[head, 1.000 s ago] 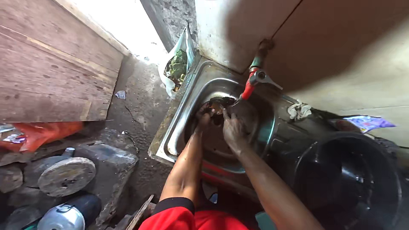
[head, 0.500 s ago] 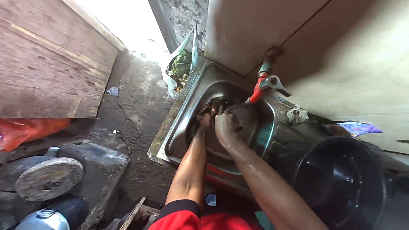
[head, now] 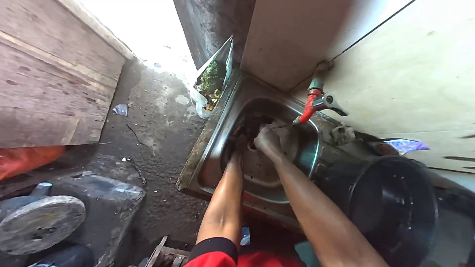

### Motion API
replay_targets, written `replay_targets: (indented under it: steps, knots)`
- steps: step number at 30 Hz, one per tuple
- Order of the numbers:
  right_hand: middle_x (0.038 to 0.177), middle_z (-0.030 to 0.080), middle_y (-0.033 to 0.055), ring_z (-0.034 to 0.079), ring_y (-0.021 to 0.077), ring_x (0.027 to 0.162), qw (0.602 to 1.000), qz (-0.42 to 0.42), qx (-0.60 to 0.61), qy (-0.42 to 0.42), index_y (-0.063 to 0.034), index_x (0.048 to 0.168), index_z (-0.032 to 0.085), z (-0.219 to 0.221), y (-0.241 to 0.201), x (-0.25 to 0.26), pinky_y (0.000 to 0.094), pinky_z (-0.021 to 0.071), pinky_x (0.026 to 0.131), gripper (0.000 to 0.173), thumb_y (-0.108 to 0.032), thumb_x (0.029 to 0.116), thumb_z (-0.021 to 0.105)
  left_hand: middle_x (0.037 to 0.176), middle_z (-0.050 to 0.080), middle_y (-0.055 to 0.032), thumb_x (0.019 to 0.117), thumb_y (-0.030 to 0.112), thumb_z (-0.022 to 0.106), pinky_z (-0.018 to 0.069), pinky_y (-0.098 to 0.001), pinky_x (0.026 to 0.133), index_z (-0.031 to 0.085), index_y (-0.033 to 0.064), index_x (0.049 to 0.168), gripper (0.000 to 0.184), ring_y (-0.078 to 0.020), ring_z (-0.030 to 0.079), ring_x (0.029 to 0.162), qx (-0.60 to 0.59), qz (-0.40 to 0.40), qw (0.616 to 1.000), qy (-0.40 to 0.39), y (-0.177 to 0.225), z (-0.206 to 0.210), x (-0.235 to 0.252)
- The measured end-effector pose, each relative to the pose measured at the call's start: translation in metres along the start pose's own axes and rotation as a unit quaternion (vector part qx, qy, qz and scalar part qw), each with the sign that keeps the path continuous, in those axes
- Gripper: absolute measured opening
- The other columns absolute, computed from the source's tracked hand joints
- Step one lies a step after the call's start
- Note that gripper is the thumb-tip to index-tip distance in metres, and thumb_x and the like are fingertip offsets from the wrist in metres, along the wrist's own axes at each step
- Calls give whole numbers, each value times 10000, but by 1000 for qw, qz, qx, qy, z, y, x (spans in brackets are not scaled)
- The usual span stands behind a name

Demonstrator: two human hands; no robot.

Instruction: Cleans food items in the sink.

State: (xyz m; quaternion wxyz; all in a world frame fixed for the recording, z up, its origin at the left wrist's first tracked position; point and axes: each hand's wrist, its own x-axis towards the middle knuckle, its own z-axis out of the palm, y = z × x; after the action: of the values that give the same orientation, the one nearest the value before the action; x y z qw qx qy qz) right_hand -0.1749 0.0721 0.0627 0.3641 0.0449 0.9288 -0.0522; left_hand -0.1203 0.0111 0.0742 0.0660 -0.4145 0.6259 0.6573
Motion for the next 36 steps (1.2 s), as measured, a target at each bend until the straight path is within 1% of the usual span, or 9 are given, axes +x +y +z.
replay_targets:
  steps: [2,6,9,12,19,22,25,29,36]
  knots:
    - [1188,685,229,672,403,1102,998,23,47,-18,-29,1268,635,-3,5,3,622,538,876,382,-198,926,653,1292,626,-138,1037,99,572,489,-320,996,539,-7,1388,368,-145,606,1122,18,-15,999,-45,-21,-7,17]
    - [1226,683,228,682,418,1086,999,-12,8,35,-103,1424,580,11,20,-7,624,557,853,504,-182,931,650,1266,652,-159,926,48,705,597,-392,873,514,34,1446,554,-210,672,1051,-115,111,981,-107,-124,19,103]
    - [1240,647,225,687,392,1030,997,-31,-16,69,-222,1581,428,17,36,-28,553,580,823,619,-143,984,574,1316,636,-88,950,108,669,581,-444,877,498,184,1485,567,-212,654,1083,-100,32,983,-148,-121,19,110]
    - [1305,610,241,678,391,1062,998,-24,-9,65,-249,1597,402,20,50,-42,524,575,857,609,-118,1014,522,1299,642,-139,1023,294,630,567,-480,940,537,97,1425,458,-243,654,1118,-93,-14,991,-97,-113,24,104]
    - [1248,628,244,668,398,1063,995,-72,-8,74,-179,1581,429,20,53,-34,517,557,881,552,-121,1035,492,1005,658,-78,1070,302,471,573,-411,756,584,109,1238,280,-193,650,864,-312,-101,939,-105,-110,42,94]
    - [1211,638,245,676,396,1034,992,-86,-40,82,-144,1569,443,18,51,-33,505,563,858,535,-125,1036,497,977,661,-34,1081,396,435,578,-361,738,602,153,1226,328,-147,648,845,-290,-92,945,-123,-104,42,89]
    - [1202,638,244,683,395,998,993,-80,-59,70,-110,1572,428,18,45,-31,505,571,824,535,-127,1040,485,849,645,-29,1081,264,450,565,-315,658,594,101,1133,223,-125,637,724,-307,-84,944,-88,-107,50,96]
    - [1161,645,261,703,405,953,995,-64,-56,61,-30,1539,419,14,26,-30,518,591,775,522,-107,1029,500,1105,675,-52,1082,215,490,557,-291,858,571,28,1323,315,-78,645,942,-194,11,978,-72,-114,47,106]
    - [1222,621,298,689,435,995,993,-78,-79,50,9,1511,455,23,11,-10,547,586,780,502,-86,1022,516,1262,635,-90,1076,145,487,511,-256,961,523,-4,1380,340,-65,607,1078,-143,33,986,-80,-111,42,110]
